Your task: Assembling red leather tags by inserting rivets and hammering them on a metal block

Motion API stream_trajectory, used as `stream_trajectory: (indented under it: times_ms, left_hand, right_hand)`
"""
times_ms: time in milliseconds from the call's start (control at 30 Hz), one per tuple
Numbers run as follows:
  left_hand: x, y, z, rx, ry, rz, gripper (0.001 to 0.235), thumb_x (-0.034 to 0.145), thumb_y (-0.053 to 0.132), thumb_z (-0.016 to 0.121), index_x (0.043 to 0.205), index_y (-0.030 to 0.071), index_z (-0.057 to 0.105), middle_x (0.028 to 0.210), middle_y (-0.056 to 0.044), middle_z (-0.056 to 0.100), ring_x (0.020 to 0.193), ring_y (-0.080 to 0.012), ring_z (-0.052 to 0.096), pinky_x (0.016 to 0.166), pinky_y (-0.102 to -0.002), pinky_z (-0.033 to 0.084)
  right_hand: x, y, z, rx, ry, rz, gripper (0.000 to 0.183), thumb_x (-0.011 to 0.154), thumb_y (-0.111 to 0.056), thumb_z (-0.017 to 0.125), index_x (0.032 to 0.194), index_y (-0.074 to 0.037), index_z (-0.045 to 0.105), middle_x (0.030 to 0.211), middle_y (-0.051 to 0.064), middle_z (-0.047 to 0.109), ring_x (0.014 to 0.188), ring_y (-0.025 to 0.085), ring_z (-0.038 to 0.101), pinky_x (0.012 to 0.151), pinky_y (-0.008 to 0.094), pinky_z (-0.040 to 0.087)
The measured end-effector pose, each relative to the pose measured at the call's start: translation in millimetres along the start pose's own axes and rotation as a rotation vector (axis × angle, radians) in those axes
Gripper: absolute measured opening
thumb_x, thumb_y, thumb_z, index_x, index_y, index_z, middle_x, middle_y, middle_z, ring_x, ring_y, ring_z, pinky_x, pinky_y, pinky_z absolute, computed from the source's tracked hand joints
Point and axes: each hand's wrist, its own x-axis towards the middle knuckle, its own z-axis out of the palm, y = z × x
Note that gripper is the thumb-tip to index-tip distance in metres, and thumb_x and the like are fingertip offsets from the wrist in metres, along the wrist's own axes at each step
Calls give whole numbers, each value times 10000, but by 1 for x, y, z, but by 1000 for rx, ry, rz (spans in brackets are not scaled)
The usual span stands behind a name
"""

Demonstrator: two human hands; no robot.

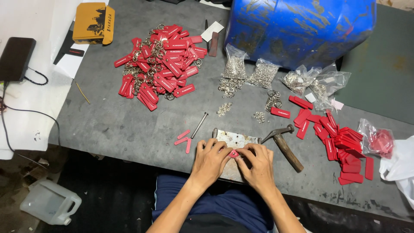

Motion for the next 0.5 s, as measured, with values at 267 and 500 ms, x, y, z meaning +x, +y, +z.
stream_trajectory:
  times_ms: [267, 500]
  left_hand:
    - [17, -64, 3, 26, 29, -353, 304, 926, 187, 683, 1221, 120, 656, 1087, -79, 662, 963, -330, 587, 810, -470, 468]
    - [36, -97, 35, 139, -237, -445, 42, 938, 29, 598, 977, 15, 606, 843, -112, 646, 744, -389, 750, 641, -455, 607]
  right_hand:
    - [-4, 4, 6, 19, 53, -24, 190, 933, -313, 699, 1094, -218, 731, 1081, 10, 635, 1032, 231, 574, 875, 398, 360]
    - [-9, 17, 17, 56, 59, 20, 199, 894, -366, 753, 1081, -296, 741, 1052, -21, 630, 1089, 224, 598, 912, 373, 407]
